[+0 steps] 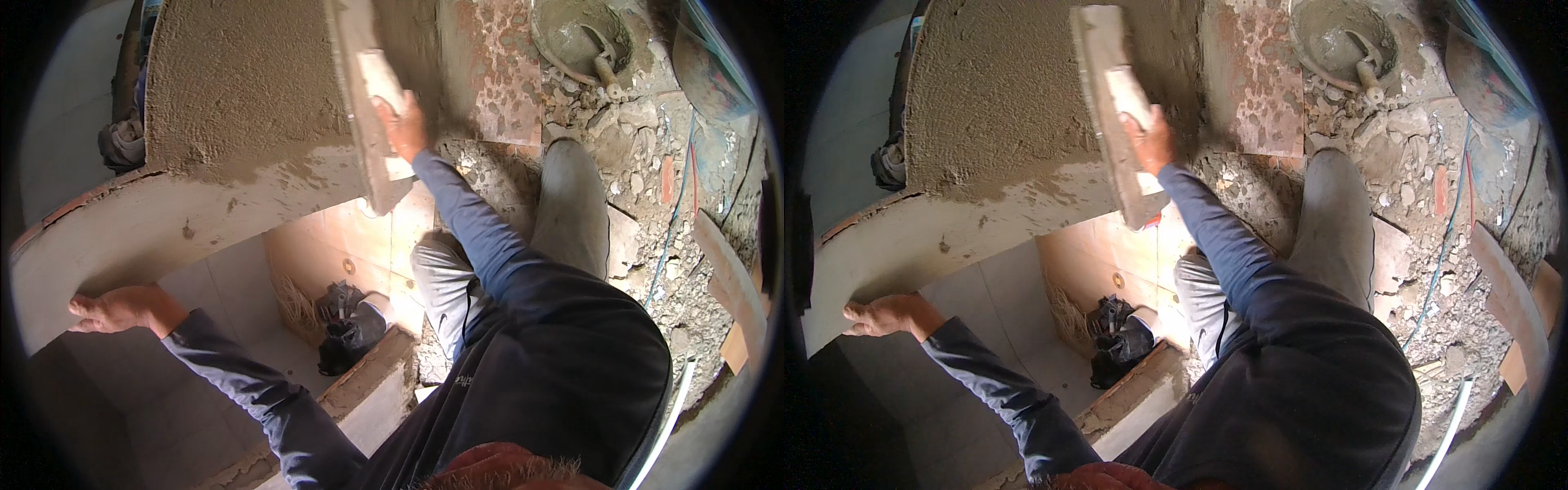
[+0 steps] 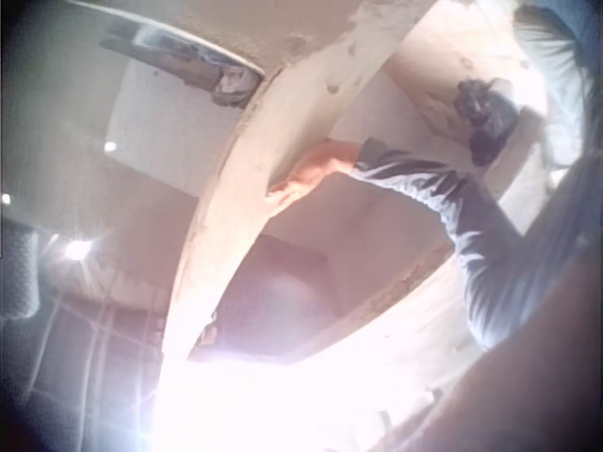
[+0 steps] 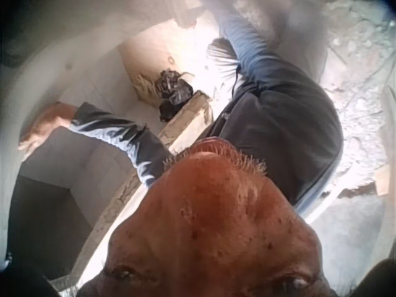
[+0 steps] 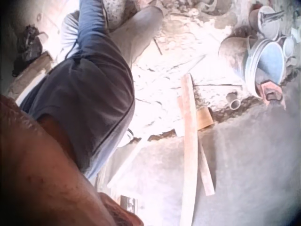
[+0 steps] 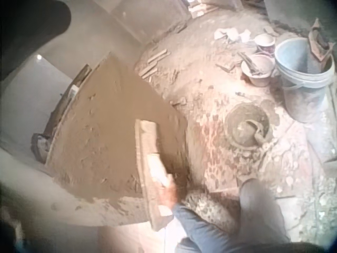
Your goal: The person applies mortar to a wall surface. They scoop mortar from a bucket with a trowel, spread it onto the wall, and use a wooden board to level and smooth the material.
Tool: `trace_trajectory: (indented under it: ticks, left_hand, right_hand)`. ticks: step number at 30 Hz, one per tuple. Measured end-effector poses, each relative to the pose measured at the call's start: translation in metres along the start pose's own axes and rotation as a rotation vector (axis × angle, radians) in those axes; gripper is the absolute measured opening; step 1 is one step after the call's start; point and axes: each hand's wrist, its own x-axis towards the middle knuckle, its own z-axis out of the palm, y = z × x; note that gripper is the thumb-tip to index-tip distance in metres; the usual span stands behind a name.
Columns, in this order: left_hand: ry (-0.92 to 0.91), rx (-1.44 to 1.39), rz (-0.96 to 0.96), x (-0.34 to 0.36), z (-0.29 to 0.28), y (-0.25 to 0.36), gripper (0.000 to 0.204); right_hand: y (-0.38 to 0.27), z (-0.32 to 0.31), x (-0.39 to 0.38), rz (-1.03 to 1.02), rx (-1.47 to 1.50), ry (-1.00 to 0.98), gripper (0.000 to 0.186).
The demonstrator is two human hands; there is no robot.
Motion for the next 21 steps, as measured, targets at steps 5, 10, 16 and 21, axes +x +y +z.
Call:
trace_trajectory:
  ticks: [5, 10, 16, 21]
  left_hand:
    - [-0.018, -0.037, 0.002, 0.003, 0.006, -0.013, 0.084]
    - [-0.037, -0.089, -0.006, 0.003, 0.007, -0.021, 0.085]
    - [-0.041, -0.091, 0.022, 0.012, 0.004, -0.015, 0.082]
    - [0.006, -0.022, -0.025, 0.005, 0.002, -0.012, 0.078]
  right_hand:
    - [0.090, -0.035, 0.011, 0.734, 0.223, 0.073, 0.065]
    - [0.068, -0.025, -0.043, 0.632, 0.427, -0.009, 0.058]
    - [-0.028, 0.023, -0.085, -0.031, 0.225, -0.186, 0.057]
    - [-0.039, 0.005, -0.066, -0.096, 0.098, -0.231, 0.059]
